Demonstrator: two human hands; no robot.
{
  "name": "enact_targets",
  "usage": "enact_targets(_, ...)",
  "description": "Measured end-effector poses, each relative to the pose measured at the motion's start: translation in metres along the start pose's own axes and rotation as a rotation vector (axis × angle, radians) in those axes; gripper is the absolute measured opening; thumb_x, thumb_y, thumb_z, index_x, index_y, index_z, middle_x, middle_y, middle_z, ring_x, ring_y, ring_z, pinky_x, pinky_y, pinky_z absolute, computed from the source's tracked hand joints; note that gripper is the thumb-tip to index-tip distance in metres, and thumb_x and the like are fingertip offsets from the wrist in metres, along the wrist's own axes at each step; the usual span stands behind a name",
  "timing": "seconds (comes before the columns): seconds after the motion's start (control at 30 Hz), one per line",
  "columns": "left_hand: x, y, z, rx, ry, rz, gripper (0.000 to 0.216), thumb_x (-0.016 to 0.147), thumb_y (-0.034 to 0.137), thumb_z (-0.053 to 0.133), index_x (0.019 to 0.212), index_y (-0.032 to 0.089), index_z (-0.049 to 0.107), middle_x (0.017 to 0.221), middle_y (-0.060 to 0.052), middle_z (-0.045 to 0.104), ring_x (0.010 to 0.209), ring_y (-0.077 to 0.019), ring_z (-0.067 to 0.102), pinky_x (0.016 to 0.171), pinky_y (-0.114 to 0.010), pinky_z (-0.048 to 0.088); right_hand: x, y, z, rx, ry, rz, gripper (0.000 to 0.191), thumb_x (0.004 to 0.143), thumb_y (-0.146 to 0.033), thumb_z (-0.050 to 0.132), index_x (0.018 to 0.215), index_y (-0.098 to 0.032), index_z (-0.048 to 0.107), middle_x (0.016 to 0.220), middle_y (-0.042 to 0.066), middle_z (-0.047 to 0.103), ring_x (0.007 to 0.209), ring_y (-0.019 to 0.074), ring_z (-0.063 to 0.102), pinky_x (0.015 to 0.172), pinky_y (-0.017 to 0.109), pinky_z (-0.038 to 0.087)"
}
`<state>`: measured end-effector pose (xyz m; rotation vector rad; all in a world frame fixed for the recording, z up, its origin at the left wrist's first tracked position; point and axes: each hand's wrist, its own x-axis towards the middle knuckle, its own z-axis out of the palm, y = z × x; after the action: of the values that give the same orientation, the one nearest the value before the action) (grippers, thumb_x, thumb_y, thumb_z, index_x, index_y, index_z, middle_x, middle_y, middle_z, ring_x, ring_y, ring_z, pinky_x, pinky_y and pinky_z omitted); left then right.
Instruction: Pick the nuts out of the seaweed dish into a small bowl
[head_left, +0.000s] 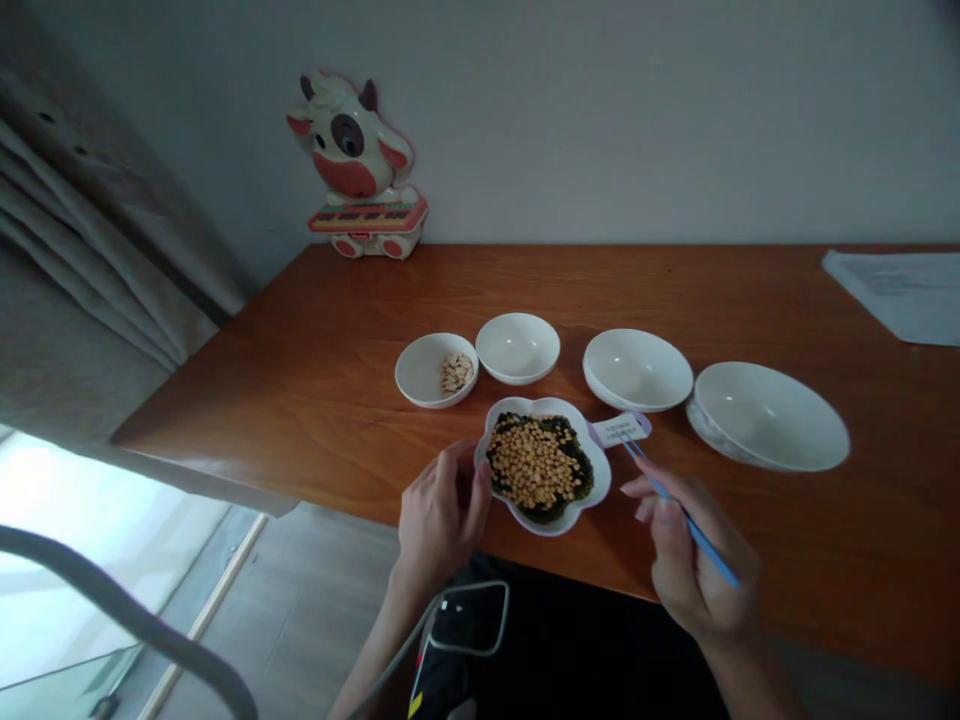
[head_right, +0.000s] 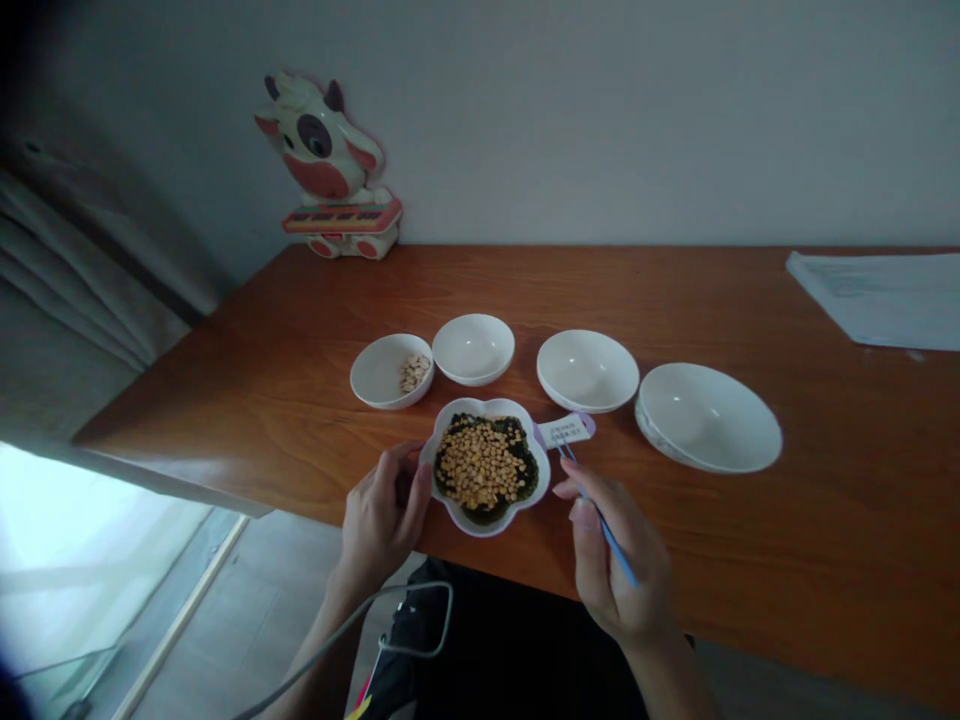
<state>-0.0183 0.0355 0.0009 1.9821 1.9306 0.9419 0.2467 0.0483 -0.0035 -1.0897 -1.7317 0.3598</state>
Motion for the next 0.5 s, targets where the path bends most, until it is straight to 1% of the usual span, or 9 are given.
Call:
enact_targets(0.27, 0.0003, 0.0015, -0.0002, -0.019, 0.019, 0.026, 0.025, 0.105, 0.037, 0.049, 0.122, 0.021, 0.058, 0.084, -0.003, 0.073, 0.073, -0.0179, 0.073, 0.07, -0.027, 0.056, -0.0063, 0.0028, -0.0016, -0.055, -0.011, 0.073, 0.04, 0.1, -0.019, 0.048, 0.137, -0.025, 0.061, 0.099, 0.007, 0.071, 0.07, 0.0142, 0.062, 0.058, 0.028, 0.054)
enact_targets(0.5, 0.0, 0.0013, -0.0004, -0.025, 0.011, 0.029, 0.025, 0.105, 0.037, 0.049, 0.123, 0.021, 0.057, 0.084, -0.004, 0.073, 0.074, -0.0187, 0.072, 0.071, -0.029, 0.058, -0.0088, 0.0038, -0.0021, -0.008, 0.032, 0.161, 0.035, 0.101, -0.025, 0.048, 0.132, -0.026, 0.066, 0.095, 0.007, 0.07, 0.068, 0.0155, 0.06, 0.054, 0.03, 0.052)
